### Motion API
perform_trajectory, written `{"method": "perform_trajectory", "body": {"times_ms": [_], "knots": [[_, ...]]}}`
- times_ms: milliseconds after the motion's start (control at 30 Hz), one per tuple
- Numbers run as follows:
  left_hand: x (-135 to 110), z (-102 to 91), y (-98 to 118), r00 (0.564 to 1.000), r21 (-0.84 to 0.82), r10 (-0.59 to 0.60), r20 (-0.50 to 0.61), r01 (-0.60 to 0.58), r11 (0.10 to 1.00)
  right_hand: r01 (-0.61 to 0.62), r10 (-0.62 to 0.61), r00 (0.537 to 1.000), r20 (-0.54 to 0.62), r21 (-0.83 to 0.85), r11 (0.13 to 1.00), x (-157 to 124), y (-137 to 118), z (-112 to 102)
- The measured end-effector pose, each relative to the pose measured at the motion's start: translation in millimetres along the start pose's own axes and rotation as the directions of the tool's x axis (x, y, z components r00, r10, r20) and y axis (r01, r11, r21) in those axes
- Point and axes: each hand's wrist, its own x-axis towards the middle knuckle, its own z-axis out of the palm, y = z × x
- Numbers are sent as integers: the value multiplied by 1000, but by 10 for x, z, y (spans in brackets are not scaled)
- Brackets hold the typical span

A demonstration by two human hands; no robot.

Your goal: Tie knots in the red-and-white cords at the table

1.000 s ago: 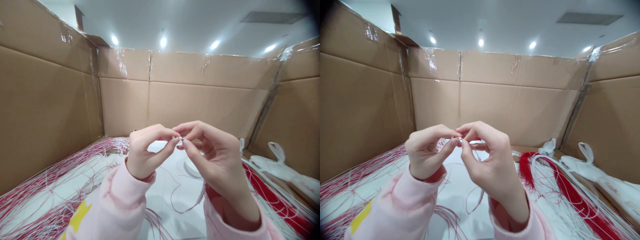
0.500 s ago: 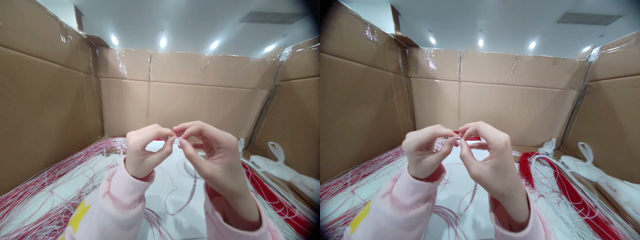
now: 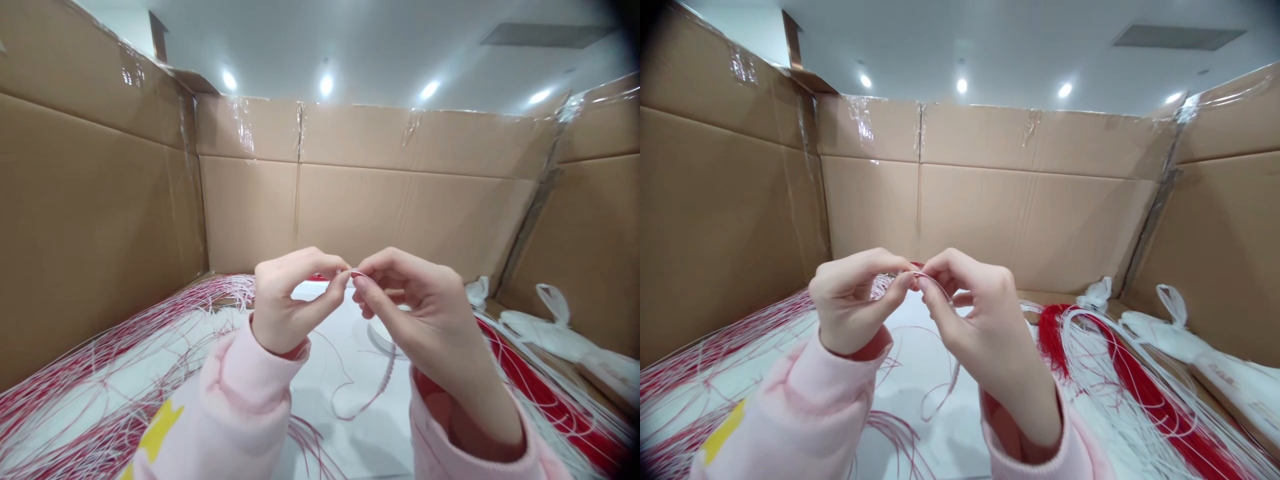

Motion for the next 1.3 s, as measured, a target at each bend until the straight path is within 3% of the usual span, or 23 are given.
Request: {"method": "perform_trajectory", "body": {"times_ms": [200,400,1300], "knots": [[2,-9,6,1000,-4,1,17,-1,1000,28,-30,996,-82,-23,999,-4,-14,31],[42,-23,-8,997,30,75,37,-76,997,61,-77,982,-170,-99,993,-25,-39,24],[71,-67,62,977,152,97,188,-126,980,135,-170,981,-96,-299,945,-6,-25,-14]]}}
